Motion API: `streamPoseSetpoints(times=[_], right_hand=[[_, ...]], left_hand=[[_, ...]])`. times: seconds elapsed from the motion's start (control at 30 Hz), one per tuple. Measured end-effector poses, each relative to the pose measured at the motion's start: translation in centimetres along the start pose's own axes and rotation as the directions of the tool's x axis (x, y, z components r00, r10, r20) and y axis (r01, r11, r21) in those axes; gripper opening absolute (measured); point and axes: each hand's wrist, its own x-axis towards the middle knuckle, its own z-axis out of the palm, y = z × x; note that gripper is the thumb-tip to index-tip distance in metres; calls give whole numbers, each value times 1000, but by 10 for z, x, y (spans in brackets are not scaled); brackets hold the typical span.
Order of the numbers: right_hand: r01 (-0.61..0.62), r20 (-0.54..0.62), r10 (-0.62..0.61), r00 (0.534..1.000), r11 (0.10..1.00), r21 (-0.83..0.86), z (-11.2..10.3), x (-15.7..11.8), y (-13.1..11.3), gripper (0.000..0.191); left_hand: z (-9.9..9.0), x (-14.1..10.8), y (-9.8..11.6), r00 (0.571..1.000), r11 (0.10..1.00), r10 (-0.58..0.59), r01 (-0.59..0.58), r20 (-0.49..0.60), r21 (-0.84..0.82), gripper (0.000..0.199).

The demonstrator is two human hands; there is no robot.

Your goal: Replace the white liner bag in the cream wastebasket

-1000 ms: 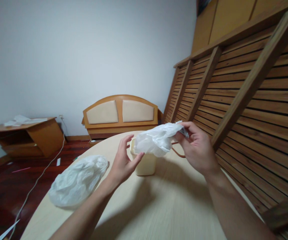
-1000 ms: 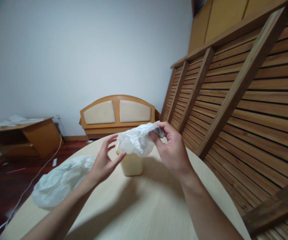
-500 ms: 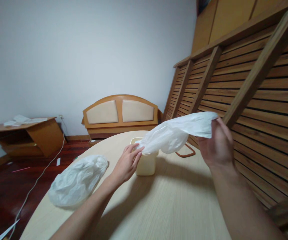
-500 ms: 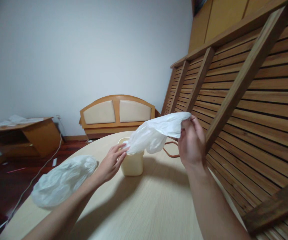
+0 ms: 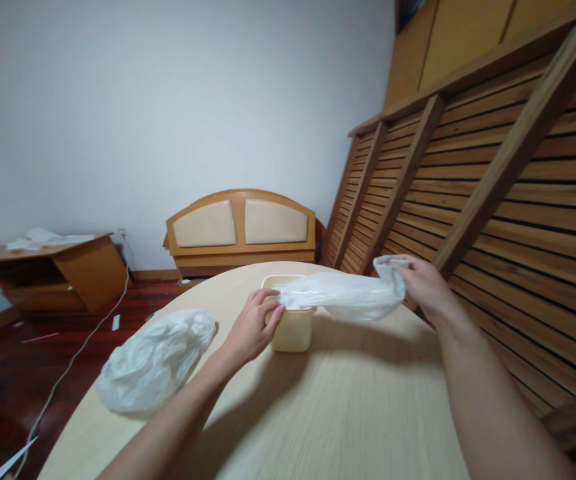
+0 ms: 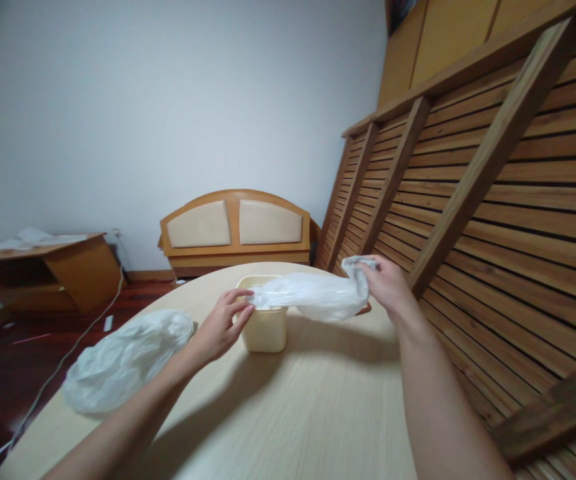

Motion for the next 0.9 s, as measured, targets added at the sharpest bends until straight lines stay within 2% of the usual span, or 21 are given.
streamPoseSetpoints(times=[0.1, 0.2, 0.27, 0.33, 0.37, 0.43, 0.5, 0.57, 0.67, 0.73, 0.8, 0.9], right_hand=[[-16, 202, 95, 975, 933, -360, -5, -4, 12, 12], [98, 359, 164, 919, 786, -611, -9, -7, 20, 16], [120, 339, 169, 925, 718, -686, -8, -8, 18, 20], [122, 259, 104, 960, 677, -726, -2, -9, 10, 26], [127, 211, 46, 976, 668, -734, 3, -11, 3, 30], [216, 243, -73, 967, 740, -637, 16, -17, -12, 37], [280, 348, -121, 930, 845, -455, 32, -27, -25, 47], [354, 509, -138, 850, 864, -358, 46, -37, -32, 69], [408, 649, -115, 752, 854, -322, 58, -48, -29, 112], [399, 695, -65, 716, 855, -331, 61, -50, -23, 129], [366, 726, -5, 687, 866, -341, 59, -50, -18, 135], [326, 752, 40, 658, 885, -332, 54, -50, -18, 130]], left_hand=[[1, 0, 1, 1000, 1000, 24, -24, 4, -1, 31], [3, -1, 0, 999, 999, 37, -37, 7, -5, 30], [3, -1, 0, 999, 999, 35, -35, 4, -12, 30], [3, -1, 1, 999, 999, 33, -33, 0, -24, 30], [2, -1, 2, 999, 999, 36, -36, -2, -32, 29], [2, 0, 5, 999, 997, 52, -53, -3, -49, 27], [0, 0, 10, 996, 995, 84, -84, -5, -62, 25], [-1, 0, 14, 992, 990, 124, -124, -7, -67, 22], [-3, 0, 20, 983, 980, 186, -186, -7, -74, 18], [-3, -1, 23, 976, 973, 217, -216, -6, -82, 16], [-4, -2, 25, 971, 968, 238, -237, -2, -84, 16], [-3, -2, 26, 969, 966, 247, -246, 8, -76, 17]])
